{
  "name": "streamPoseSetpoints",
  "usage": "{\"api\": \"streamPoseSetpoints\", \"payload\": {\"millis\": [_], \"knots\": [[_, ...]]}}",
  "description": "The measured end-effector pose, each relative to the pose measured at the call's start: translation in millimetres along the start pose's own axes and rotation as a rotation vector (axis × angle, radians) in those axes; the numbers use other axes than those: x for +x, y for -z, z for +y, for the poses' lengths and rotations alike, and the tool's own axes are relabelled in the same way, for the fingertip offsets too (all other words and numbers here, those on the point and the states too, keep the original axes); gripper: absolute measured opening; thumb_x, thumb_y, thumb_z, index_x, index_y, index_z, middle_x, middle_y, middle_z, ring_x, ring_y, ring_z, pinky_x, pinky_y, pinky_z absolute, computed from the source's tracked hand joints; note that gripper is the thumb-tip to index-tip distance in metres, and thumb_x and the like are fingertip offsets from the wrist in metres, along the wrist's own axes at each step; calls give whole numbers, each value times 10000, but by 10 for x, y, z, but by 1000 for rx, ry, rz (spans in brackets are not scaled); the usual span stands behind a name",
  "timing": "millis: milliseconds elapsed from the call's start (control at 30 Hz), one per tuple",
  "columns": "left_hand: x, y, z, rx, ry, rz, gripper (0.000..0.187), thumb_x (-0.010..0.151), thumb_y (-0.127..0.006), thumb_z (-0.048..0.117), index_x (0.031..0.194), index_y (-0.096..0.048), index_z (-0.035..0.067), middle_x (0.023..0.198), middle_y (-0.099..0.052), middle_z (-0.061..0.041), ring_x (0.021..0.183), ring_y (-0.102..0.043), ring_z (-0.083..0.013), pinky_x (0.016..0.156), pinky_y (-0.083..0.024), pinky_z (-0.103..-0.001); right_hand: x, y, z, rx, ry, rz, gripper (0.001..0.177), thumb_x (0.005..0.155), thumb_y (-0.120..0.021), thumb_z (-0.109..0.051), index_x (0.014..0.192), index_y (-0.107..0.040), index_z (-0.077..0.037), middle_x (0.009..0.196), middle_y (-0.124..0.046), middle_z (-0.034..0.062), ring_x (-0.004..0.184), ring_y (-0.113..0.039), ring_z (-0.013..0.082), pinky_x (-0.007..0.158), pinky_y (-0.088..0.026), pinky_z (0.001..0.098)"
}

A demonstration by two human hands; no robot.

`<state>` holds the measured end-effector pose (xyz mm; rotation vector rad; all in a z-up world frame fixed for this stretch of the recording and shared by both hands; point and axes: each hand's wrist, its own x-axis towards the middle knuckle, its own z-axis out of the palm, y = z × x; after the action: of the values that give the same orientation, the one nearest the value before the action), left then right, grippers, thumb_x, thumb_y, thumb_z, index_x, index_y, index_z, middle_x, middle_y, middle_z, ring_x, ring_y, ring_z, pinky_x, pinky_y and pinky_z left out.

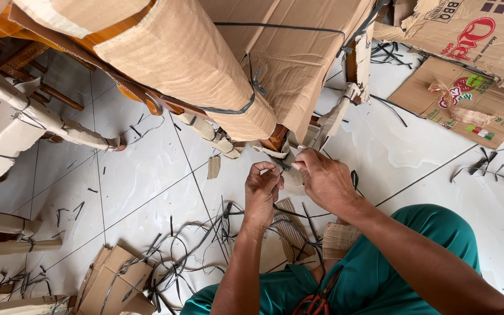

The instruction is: Wrapping wooden chairs with protective cardboard and securing them with plastic ties for transport.

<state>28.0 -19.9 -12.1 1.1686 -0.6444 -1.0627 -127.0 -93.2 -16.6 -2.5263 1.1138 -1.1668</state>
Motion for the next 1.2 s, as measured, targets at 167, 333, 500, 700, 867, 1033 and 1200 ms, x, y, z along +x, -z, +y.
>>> {"api": "streamPoseSetpoints", "payload": {"millis": [167,333,500,700,867,1033,1200], "knots": [[5,145,-107,384,-143,-10,44,937,-759,66,973,-735,55,643,-596,-52,588,-424,-55,518,-320,-199,-94,-156,91,200,-163,-18,52,1011,-640,-226,988,-621,-183,774,-684,46,742,-737,314,652,-576,419],[-65,175,-32,514,-243,48,42,969,-697,41,978,-724,72,598,-568,-41,552,-441,-81,532,-377,-224,59,-44,-2,483,-289,12,98,1026,-644,-189,972,-627,-109,764,-678,162,762,-713,431,662,-561,481],[-177,44,121,588,-334,81,77,963,-685,25,923,-709,87,553,-528,-27,521,-447,-91,523,-385,-237,49,-140,42,410,-284,23,93,1025,-648,-184,961,-626,-121,762,-677,155,774,-720,412,682,-566,487],[-132,186,87,753,-464,136,107,944,-682,23,888,-708,110,522,-527,-48,483,-488,-146,511,-434,-284,-39,-154,-1,589,-322,31,136,1028,-632,-163,904,-632,-107,702,-661,134,685,-705,320,657,-563,424],[-160,74,-74,785,-506,164,131,945,-691,24,891,-713,142,531,-533,-40,494,-507,-155,518,-453,-283,19,-114,-117,564,-166,119,155,1026,-643,-196,887,-654,-130,638,-648,79,623,-717,291,599,-568,358],[-240,-278,-90,630,-608,277,113,913,-709,-34,927,-686,76,872,-737,-104,815,-732,-255,789,-577,-377,156,-75,-415,235,132,187,174,1017,-629,-312,896,-653,-188,685,-637,37,627,-700,279,589,-570,361],[-192,-170,-274,464,-583,294,362,912,-649,-118,1235,-580,30,978,-745,-158,963,-714,-236,908,-582,-423,151,-6,-433,260,163,156,213,1036,-592,-312,869,-642,-190,747,-611,41,701,-678,290,595,-557,385]]}}
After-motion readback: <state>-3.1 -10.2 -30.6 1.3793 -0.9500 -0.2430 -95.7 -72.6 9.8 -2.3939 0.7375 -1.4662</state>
